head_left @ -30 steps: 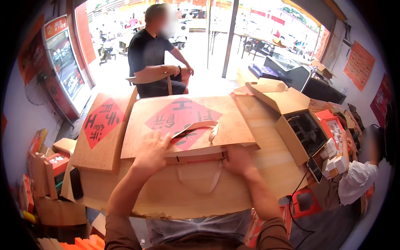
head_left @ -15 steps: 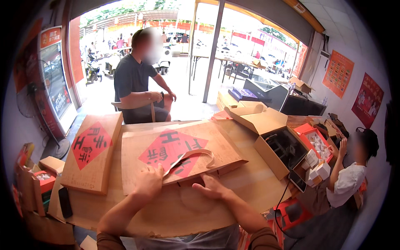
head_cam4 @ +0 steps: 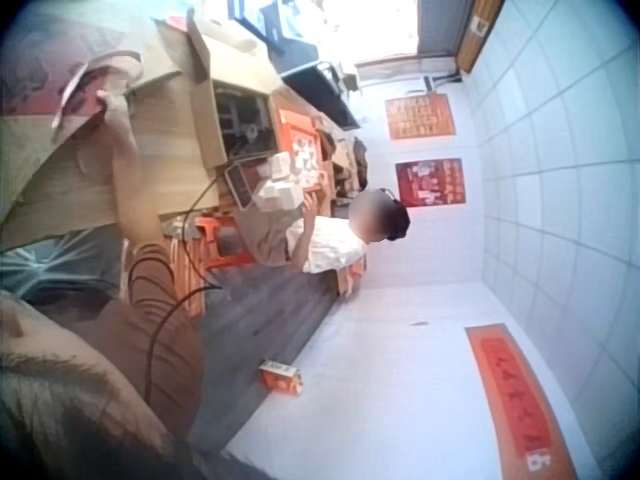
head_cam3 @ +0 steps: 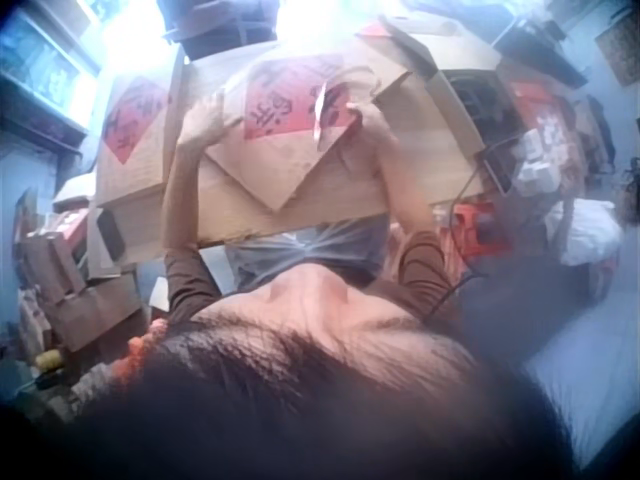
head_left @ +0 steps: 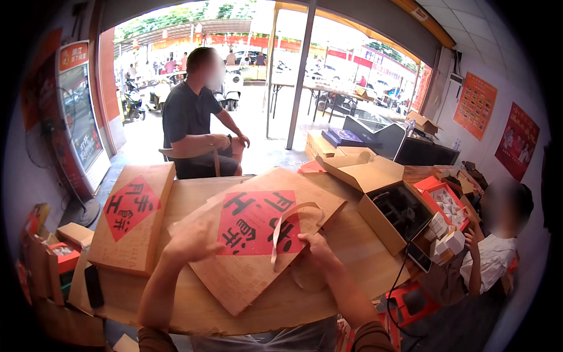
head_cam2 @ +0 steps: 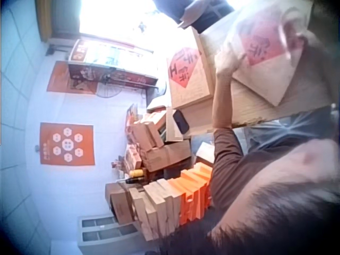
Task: The person assembles cardboard gift boxes by folding the sides and lid, then placing the lid onto the box base.
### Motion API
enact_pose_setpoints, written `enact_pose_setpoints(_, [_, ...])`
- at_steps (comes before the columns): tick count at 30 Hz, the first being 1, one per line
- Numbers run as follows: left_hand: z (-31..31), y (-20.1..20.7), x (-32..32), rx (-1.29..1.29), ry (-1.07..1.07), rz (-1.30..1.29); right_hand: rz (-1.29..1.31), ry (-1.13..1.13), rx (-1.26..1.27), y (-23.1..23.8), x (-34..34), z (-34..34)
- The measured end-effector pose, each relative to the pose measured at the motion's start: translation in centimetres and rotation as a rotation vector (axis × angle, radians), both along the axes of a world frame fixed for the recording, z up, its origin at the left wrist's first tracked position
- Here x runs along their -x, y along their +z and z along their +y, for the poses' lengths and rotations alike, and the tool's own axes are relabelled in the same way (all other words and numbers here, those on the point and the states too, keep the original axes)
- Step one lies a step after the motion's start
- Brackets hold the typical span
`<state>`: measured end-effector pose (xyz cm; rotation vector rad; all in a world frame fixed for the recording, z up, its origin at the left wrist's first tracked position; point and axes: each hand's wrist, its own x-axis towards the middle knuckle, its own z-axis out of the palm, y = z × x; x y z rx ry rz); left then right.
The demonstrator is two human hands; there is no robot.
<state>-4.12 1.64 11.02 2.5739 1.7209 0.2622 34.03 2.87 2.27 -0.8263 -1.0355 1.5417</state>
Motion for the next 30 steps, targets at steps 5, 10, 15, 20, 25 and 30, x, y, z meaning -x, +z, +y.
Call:
enact_pose_setpoints(5, [4.5, -4.6, 3.5, -0.085, 0.416, 0.178, -0.087, -0.052, 0.098, -1.8, -3.3, 2.2])
enact_pose_setpoints(10, [4.9, -4.0, 3.6, 0.303, 0.323, 0.102, -0.240, -0.032, 0.124, -1.0, -3.3, 2.1])
enact_pose_setpoints(15, [5.3, -4.9, 4.1, 0.290, 0.113, -0.089, -0.386, 0.067, -0.052, -0.3, -4.0, 0.9])
enact_pose_setpoints(20, [4.8, -2.4, 2.8, 0.633, 0.216, -0.397, -0.281, -0.146, -0.055, -3.1, -4.7, 3.4])
enact_pose_setpoints(25, [5.4, -3.6, 2.5, 0.624, 0.190, -0.800, -0.106, -0.073, -0.073, -1.7, -4.6, 2.8])
enact_pose_setpoints(30, [6.1, -4.1, 1.4, 0.578, 0.168, -1.250, -0.120, -0.098, -0.143, -2.1, -4.8, 2.7])
